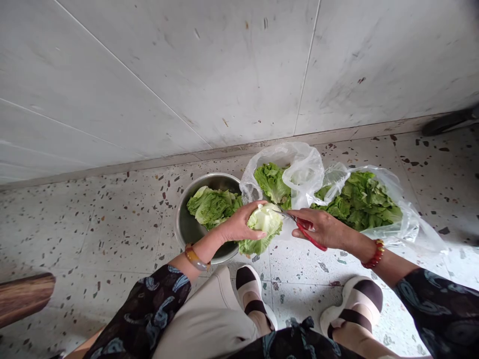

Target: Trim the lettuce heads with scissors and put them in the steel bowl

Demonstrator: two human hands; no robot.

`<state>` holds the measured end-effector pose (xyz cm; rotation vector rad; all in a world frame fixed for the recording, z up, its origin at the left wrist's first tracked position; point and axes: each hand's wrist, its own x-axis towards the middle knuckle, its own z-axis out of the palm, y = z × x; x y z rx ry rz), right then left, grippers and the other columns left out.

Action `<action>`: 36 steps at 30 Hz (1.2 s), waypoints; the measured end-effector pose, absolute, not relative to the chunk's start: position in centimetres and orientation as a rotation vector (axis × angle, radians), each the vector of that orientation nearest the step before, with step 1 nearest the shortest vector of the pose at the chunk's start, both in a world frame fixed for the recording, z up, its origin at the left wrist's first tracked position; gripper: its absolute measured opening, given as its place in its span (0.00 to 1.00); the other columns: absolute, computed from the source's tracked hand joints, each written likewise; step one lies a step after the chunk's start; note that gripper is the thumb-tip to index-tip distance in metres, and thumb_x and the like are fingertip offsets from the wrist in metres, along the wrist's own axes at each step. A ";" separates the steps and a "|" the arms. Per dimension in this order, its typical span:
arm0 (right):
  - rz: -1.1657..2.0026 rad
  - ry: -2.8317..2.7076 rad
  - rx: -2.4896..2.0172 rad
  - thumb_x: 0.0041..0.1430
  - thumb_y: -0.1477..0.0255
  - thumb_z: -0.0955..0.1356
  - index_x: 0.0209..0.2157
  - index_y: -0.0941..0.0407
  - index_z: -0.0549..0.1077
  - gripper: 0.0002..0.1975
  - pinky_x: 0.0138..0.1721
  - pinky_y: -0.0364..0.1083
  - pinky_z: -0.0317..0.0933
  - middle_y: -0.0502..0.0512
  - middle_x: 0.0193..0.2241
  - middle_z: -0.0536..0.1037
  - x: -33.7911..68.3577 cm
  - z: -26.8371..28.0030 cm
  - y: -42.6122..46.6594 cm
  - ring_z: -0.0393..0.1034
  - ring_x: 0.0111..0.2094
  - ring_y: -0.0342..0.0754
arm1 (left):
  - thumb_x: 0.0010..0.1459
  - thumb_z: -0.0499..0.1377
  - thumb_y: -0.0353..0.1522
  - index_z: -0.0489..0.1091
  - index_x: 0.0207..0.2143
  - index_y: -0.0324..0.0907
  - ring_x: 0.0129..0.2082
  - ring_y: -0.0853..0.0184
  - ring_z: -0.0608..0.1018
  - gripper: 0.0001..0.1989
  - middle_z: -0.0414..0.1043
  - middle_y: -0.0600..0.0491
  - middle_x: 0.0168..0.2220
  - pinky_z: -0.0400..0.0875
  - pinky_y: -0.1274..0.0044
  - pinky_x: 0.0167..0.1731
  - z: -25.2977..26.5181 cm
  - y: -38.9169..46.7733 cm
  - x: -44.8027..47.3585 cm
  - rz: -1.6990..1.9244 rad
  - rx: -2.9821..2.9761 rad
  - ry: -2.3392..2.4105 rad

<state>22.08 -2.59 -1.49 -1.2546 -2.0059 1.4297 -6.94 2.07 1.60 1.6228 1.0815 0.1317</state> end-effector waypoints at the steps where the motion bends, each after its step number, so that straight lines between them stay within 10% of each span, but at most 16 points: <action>1: 1.420 -2.013 -1.242 0.65 0.58 0.72 0.59 0.57 0.78 0.26 0.37 0.45 0.67 0.54 0.32 0.78 22.0 -1.5 -2.6 0.69 0.31 0.45 | 0.44 0.71 0.34 0.67 0.64 0.41 0.61 0.50 0.74 0.42 0.71 0.42 0.63 0.67 0.63 0.64 1.6 2.0 -6.9 0.131 1.645 1.058; 15: 1.368 -1.974 -1.244 0.68 0.47 0.67 0.41 0.56 0.83 0.26 0.31 0.43 0.63 0.50 0.23 0.74 21.1 -1.5 -3.1 0.64 0.25 0.43 | 0.43 0.70 0.33 0.68 0.62 0.41 0.58 0.49 0.76 0.40 0.73 0.42 0.60 0.68 0.60 0.62 1.4 1.6 -6.7 0.167 1.705 1.010; 22: 1.852 -1.379 -1.421 0.63 0.41 0.65 0.55 0.60 0.75 0.38 0.24 0.44 0.66 0.48 0.23 0.71 20.8 -3.3 -5.4 0.66 0.21 0.44 | 0.44 0.71 0.33 0.68 0.62 0.44 0.61 0.48 0.74 0.41 0.71 0.43 0.62 0.68 0.59 0.62 1.8 1.9 -7.6 0.185 1.684 1.088; 29: 1.613 -2.277 -1.635 0.64 0.61 0.71 0.65 0.53 0.70 0.29 0.50 0.56 0.69 0.62 0.43 0.84 20.2 -9.5 -12.2 0.79 0.45 0.58 | 0.44 0.76 0.41 0.66 0.64 0.42 0.59 0.49 0.75 0.45 0.75 0.43 0.58 0.71 0.61 0.59 1.0 1.5 -9.9 0.395 1.134 1.253; 36: 1.343 -2.679 -1.689 0.60 0.79 0.70 0.70 0.56 0.64 0.37 0.62 0.55 0.64 0.71 0.62 0.74 19.0 -14.7 -13.2 0.71 0.62 0.61 | 0.41 0.78 0.42 0.64 0.66 0.45 0.58 0.48 0.77 0.50 0.76 0.44 0.58 0.73 0.61 0.57 1.5 0.8 -9.3 0.504 0.870 1.153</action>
